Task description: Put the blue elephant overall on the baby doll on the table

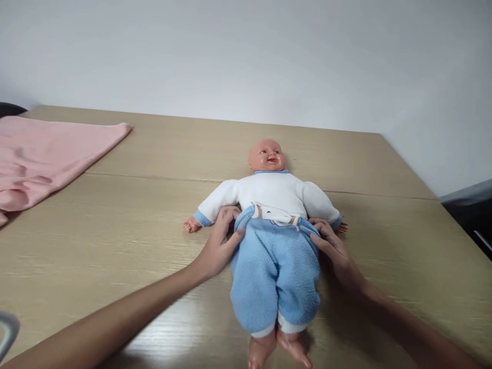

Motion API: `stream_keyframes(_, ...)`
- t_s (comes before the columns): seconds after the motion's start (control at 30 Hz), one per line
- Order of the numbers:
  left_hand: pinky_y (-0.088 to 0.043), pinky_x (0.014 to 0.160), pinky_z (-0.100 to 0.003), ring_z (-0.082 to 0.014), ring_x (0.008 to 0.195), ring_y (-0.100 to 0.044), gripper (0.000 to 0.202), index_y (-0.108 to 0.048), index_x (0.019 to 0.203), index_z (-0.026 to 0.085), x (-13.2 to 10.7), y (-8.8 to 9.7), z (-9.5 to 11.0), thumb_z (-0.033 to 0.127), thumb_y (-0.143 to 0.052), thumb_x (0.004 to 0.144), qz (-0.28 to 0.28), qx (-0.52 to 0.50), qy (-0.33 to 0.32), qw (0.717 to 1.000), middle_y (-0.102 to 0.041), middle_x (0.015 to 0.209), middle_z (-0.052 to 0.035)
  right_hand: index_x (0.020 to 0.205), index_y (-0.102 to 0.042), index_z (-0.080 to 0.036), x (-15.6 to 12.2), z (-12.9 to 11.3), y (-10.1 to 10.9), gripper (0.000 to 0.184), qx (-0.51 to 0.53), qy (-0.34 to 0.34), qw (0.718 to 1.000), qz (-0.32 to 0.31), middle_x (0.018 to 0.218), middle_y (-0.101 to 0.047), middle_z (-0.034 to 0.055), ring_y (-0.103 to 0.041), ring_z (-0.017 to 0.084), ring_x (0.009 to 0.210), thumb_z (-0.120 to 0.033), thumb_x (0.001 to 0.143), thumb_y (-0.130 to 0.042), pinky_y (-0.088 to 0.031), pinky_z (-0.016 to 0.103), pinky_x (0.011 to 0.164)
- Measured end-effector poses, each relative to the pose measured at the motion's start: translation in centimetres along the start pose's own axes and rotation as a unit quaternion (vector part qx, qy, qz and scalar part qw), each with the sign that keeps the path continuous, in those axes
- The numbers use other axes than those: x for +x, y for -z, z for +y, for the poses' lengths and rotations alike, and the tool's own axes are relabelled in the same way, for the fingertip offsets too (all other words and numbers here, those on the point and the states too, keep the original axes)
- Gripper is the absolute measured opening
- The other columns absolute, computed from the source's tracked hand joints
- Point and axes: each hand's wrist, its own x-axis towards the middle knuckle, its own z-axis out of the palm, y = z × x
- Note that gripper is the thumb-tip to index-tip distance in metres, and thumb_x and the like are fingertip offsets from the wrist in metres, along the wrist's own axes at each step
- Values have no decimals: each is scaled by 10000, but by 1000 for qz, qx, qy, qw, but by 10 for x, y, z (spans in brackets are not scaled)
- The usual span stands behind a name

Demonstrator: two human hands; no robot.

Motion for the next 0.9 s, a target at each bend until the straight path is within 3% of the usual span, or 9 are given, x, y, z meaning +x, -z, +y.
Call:
stream_keyframes(0.1, -380, 1279, -481, -337, 1433, -519, 160, -652, 1113, 252, -9, -2, 1, 389, -623, 1037, -8, -7, 9, 1000, -620, 1409, -112, 1051, -675, -294, -15, 5, -5, 332, 49, -42, 998, 22, 1407, -640, 55, -553, 313, 1430, -622, 1057, -727, -420, 415, 1241)
stream_keyframes(0.17, -373, 1296, -492, -338, 1453, -521, 126, -639, 1101, 252, -12, -4, 0, 338, -599, 1018, -2, -34, 31, 999, -631, 1433, -107, 1132, -653, -313, -22, 6, -10, 306, 79, -78, 994, 25, 1409, -670, 50, -589, 307, 1410, -609, 1077, -705, -485, 418, 1187)
stream_keyframes(0.27, -450, 1208, -457, -303, 1315, -599, 77, -571, 997, 254, -12, -7, -2, 323, -564, 1031, 24, -84, 61, 994, -686, 1298, -81, 1173, -610, -324, -22, 7, -15, 379, 128, -139, 982, 15, 1169, -746, 51, -707, 309, 1118, -686, 1074, -655, -604, 417, 920)
stream_keyframes(0.4, -520, 993, -377, -246, 1049, -609, 100, -556, 1012, 262, -5, -8, -5, 352, -567, 1055, 78, -79, 72, 991, -657, 1048, -31, 1141, -598, -315, -9, 4, -13, 450, 146, -148, 978, 3, 929, -697, 25, -663, 279, 822, -749, 1035, -658, -562, 391, 719)
stream_keyframes(0.57, -488, 777, -316, -202, 838, -503, 272, -496, 1011, 272, 9, -1, -10, 503, -626, 1070, 96, -52, 57, 992, -534, 941, 7, 1081, -595, -324, -1, 0, -9, 512, 121, -118, 985, -40, 804, -567, -16, -474, 211, 637, -813, 975, -706, -421, 339, 572)
stream_keyframes(0.7, -428, 693, -298, -186, 764, -428, 422, -478, 1001, 275, 22, 4, -12, 647, -673, 1042, 80, -59, 26, 995, -472, 896, 25, 972, -600, -295, 4, -2, -6, 517, 70, -48, 996, -26, 777, -480, -29, -412, 190, 661, -781, 950, -775, -390, 323, 596)
stream_keyframes(0.9, -450, 828, -327, -209, 889, -533, 491, -610, 1090, 230, 28, 10, -6, 708, -699, 1025, -12, -53, 7, 999, -599, 981, -14, 873, -642, -278, 13, -6, -1, 378, -60, 110, 992, 10, 897, -530, 18, -515, 252, 861, -602, 1029, -760, -434, 399, 808)
